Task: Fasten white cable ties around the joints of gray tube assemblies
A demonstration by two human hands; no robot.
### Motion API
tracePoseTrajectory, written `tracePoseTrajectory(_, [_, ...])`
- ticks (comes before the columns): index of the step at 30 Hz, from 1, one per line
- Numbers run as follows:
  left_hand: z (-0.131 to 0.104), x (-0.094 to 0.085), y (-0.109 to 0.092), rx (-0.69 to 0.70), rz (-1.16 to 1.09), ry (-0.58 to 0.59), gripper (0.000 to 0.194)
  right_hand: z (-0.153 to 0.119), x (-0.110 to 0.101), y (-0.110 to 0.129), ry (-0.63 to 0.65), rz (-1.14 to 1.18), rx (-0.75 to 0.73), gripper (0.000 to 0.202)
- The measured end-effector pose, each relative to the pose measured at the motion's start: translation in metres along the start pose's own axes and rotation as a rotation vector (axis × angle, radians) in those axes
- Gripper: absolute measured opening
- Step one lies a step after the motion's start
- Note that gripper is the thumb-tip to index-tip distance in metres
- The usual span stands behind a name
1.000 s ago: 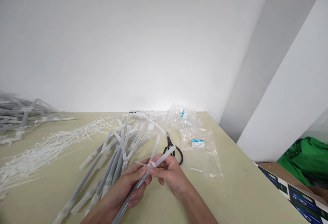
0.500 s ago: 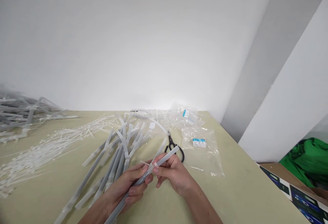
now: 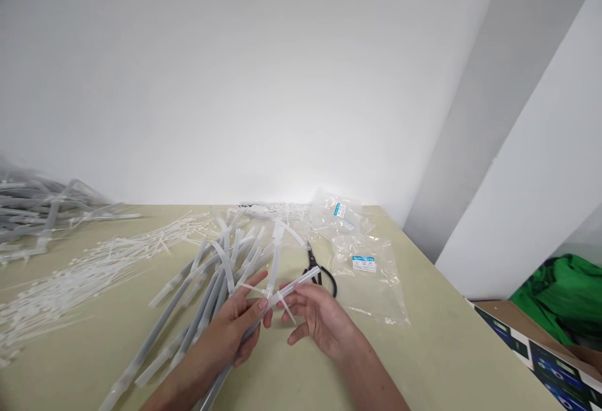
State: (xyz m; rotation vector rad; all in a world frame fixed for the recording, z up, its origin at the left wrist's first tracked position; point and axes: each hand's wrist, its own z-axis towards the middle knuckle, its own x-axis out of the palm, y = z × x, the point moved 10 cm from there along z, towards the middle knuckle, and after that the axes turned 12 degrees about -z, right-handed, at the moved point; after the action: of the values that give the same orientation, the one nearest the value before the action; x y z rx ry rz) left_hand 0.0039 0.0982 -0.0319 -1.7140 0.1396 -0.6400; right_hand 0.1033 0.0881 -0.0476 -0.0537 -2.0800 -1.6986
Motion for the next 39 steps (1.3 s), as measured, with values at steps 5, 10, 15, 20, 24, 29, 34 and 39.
tracePoseTrajectory(5, [-0.004, 0.004, -0.002, 0.011, 0.144, 0.016, 0.068, 0.003, -0.002, -0.006, -0.069, -0.123, -0.005, 0.026])
tracePoseTrajectory(10, [-0.002, 0.007, 0.009, -0.061, 0.002, 0.058, 0.07, 0.004, 0.005, 0.005, -0.013, -0.156, -0.12, 0.024])
tracePoseTrajectory(15, [-0.006, 0.007, 0.024, -0.29, -0.261, 0.067, 0.055, 0.004, 0.009, 0.015, 0.06, -0.212, -0.218, 0.023])
tracePoseTrajectory(20, [-0.005, 0.011, 0.023, -0.312, -0.354, 0.114, 0.047, 0.007, 0.008, 0.023, 0.029, -0.317, -0.302, 0.021])
tracePoseTrajectory(24, [-0.001, 0.002, 0.01, -0.102, -0.099, -0.004, 0.067, 0.011, 0.0, 0.017, -0.086, -0.299, -0.294, 0.023])
tracePoseTrajectory(29, [-0.01, 0.004, -0.012, 0.164, 0.176, -0.095, 0.062, 0.01, -0.006, 0.006, -0.147, -0.256, -0.246, 0.022])
tracePoseTrajectory(34, [-0.01, 0.004, -0.006, 0.083, 0.022, -0.049, 0.065, 0.007, -0.004, 0.007, -0.096, -0.276, -0.253, 0.022])
tracePoseTrajectory(39, [-0.009, 0.017, 0.019, -0.256, -0.475, 0.123, 0.053, 0.007, -0.003, 0.014, -0.129, -0.336, -0.347, 0.021])
